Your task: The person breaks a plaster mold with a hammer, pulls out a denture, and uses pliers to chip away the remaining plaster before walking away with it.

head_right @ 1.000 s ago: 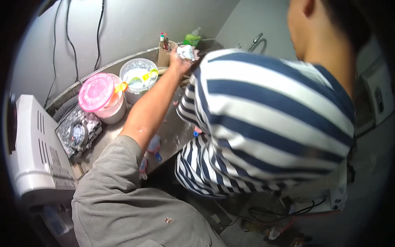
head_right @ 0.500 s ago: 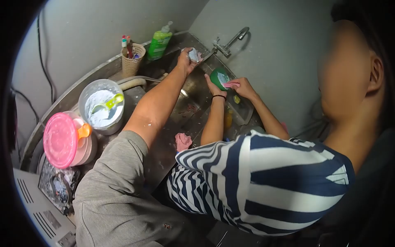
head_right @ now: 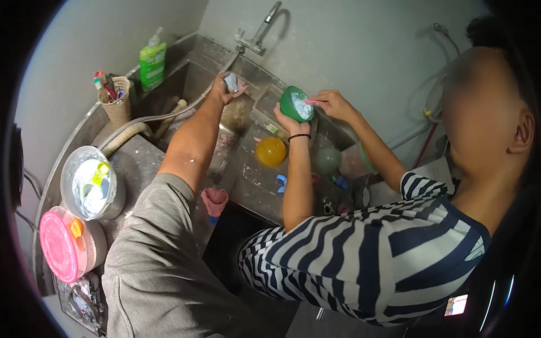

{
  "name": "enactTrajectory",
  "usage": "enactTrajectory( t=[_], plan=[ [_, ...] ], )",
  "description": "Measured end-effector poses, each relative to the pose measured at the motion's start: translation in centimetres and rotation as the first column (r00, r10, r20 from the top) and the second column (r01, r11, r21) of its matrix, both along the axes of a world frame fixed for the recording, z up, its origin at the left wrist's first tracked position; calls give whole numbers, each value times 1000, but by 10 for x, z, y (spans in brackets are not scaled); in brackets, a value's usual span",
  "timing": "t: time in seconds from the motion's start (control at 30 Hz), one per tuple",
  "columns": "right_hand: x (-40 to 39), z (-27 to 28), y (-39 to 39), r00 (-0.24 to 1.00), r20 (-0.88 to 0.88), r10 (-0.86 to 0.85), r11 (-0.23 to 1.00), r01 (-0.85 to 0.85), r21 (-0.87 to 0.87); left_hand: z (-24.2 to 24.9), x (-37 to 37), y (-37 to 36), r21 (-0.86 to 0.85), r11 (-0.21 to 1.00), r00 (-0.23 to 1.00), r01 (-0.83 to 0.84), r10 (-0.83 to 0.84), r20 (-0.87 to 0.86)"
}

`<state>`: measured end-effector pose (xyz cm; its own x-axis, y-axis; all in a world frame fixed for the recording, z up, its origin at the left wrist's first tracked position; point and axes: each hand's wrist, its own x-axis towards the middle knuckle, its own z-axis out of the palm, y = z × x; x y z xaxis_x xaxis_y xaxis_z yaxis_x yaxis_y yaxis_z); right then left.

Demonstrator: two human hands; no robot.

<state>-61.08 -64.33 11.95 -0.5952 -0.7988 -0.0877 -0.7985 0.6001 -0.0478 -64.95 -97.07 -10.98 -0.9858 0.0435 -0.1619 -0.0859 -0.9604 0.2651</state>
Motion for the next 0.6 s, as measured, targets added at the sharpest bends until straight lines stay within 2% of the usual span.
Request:
enactTrajectory(
  t=[0.03,0.13,0.2,0.33,0.4,0.47,0.6],
  plan=[
    [5,13,15,998,62,31,995,-25,-93,3,0,0,6,1000,1000,23,-23,17],
    [21,16,42,990,139,4,984,20,-175,8,3,-3,-2,999,998,51,-51,22],
    [29,9,52,989,150,-1,976,34,-216,4,0,-6,5,997,996,81,-80,-24],
    [34,-5,59,984,176,-16,958,65,-278,12,-3,-2,-43,988,989,147,-146,7],
    [36,-21,55,984,174,-37,942,92,-322,9,-9,2,2,982,982,187,-186,-27],
    [40,-30,53,979,191,-65,927,130,-351,10,-12,8,-20,1000,997,-7,8,73],
    [45,-29,61,950,295,-103,909,210,-361,3,-19,10,-57,993,993,-103,106,54]
  ],
)
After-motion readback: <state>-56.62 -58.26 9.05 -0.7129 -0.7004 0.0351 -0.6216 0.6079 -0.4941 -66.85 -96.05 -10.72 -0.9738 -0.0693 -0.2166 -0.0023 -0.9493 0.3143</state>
